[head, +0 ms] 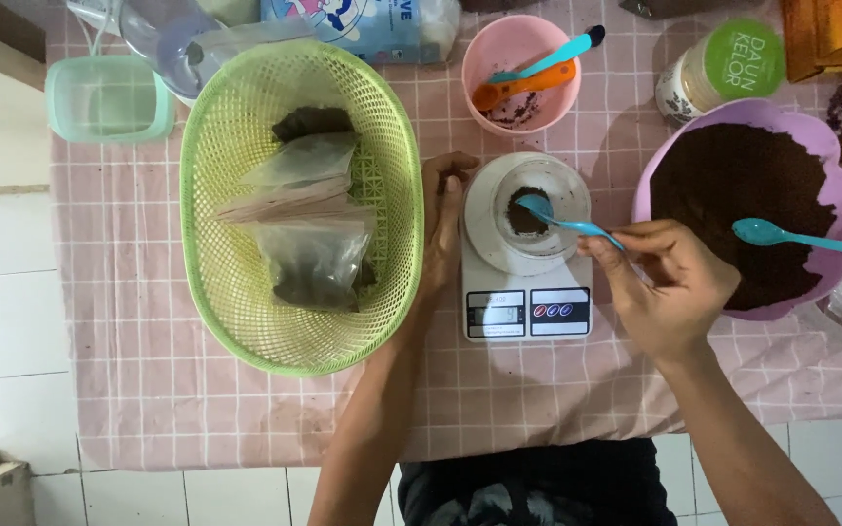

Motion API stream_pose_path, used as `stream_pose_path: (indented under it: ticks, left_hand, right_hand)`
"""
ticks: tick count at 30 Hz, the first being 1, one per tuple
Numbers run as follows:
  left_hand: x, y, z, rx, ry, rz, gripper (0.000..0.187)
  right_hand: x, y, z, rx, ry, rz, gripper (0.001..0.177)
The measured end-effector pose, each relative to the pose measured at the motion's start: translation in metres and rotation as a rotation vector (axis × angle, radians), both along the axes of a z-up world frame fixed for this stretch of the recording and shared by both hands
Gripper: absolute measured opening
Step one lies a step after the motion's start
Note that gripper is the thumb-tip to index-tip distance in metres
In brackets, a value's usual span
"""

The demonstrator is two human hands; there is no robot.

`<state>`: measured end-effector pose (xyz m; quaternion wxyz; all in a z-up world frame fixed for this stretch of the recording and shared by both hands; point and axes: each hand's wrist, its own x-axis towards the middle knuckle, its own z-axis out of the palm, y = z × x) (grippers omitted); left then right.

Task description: Scooping coffee grounds from a bowl into a small plastic bag on a digital scale for measurement.

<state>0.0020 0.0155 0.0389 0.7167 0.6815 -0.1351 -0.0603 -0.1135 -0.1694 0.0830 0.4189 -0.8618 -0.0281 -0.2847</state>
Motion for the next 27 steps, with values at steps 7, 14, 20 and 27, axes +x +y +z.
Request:
stream_pose_path:
  ticks: [7,14,20,27]
  left_hand:
    - [0.002,-0.001,-0.010,0.018,-0.054,0.012,0.042]
    - [0.003,0.000,-0.012,0.021,-0.064,0.003,0.039]
    - [0.001,0.002,0.002,0.050,-0.050,0.003,0.037]
    - [0.000,0.003,0.004,0.072,-0.043,0.002,0.039]
  right_hand:
    - [0.002,0.000,-0.001,0.091,-0.015,-0.078,0.019]
    - [0.003,0.002,0.001,0.142,0.022,-0.023,0.019]
    - [0.000,0.006,0.000,0.213,0.024,-0.039,0.018]
    - [-0.004,0.008,-0.007,0.333,0.054,-0.029,0.018]
